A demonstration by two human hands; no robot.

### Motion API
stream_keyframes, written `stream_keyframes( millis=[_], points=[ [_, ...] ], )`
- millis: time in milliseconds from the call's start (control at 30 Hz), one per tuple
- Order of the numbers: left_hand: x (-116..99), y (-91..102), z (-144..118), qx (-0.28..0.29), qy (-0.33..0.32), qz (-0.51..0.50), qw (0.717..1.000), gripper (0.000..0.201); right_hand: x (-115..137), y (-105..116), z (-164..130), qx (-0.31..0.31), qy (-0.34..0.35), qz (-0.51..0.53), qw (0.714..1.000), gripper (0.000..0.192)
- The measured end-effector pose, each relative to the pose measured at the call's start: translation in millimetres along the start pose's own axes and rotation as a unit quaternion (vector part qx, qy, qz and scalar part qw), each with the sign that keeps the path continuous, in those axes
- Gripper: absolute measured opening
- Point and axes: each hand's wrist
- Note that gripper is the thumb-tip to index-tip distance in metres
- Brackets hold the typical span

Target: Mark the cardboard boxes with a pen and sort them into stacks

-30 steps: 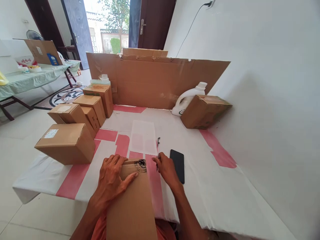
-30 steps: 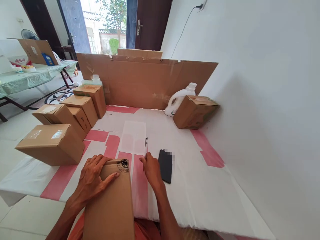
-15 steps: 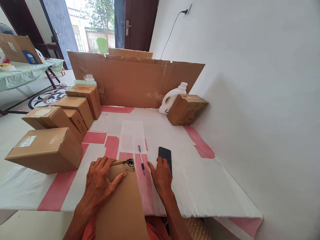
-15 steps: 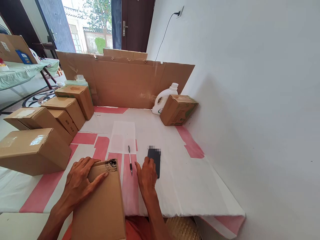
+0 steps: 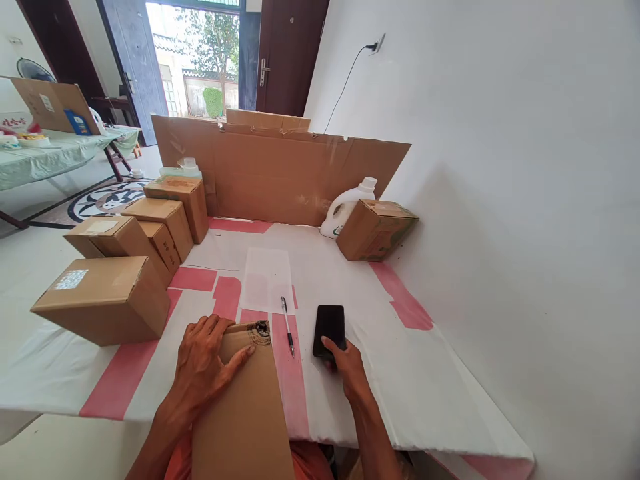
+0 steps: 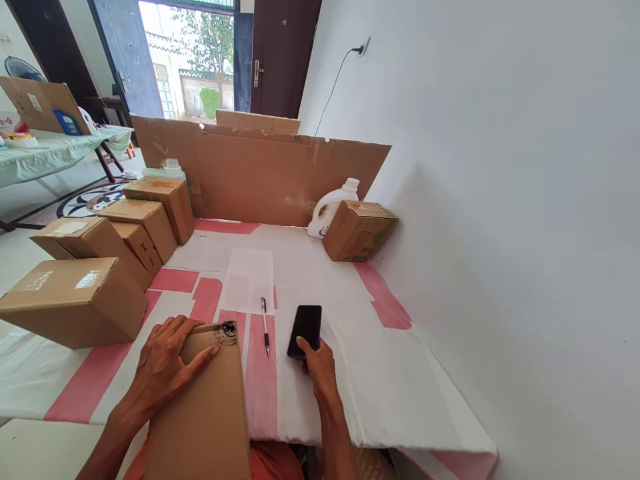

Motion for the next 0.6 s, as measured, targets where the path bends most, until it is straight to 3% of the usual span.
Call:
stream_keyframes(
  millis=[100, 233, 433, 600],
  points=[
    [0, -0.6, 0, 0.011, 0.009, -0.003, 1.000, 0.024, 1, 4, -29, 0.063, 0.003, 0.162, 0.985, 0.047],
    [-5, 0.2, 2, 0.029, 0.014, -0.006, 0.999, 0.023, 25, 9, -85, 0.177, -0.022, 0.368, 0.913, 0.055],
    [-11, 4.7, -2, 0.016, 0.019, -0.010, 1.000, 0.017, 65, -11, -155, 0.323, -0.034, 0.418, 0.848, 0.041],
    [-6, 5.2, -6, 0.009, 0.011, -0.007, 1.000, 0.009, 54, -45, -177, 0.364, -0.021, 0.426, 0.828, 0.037]
  ],
)
Point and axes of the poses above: each hand's wrist, its own z-axis towards the middle knuckle, its own y-axis out of the back of the hand, x = y × z, and after that the axes turned 2 degrees about -y, right-handed
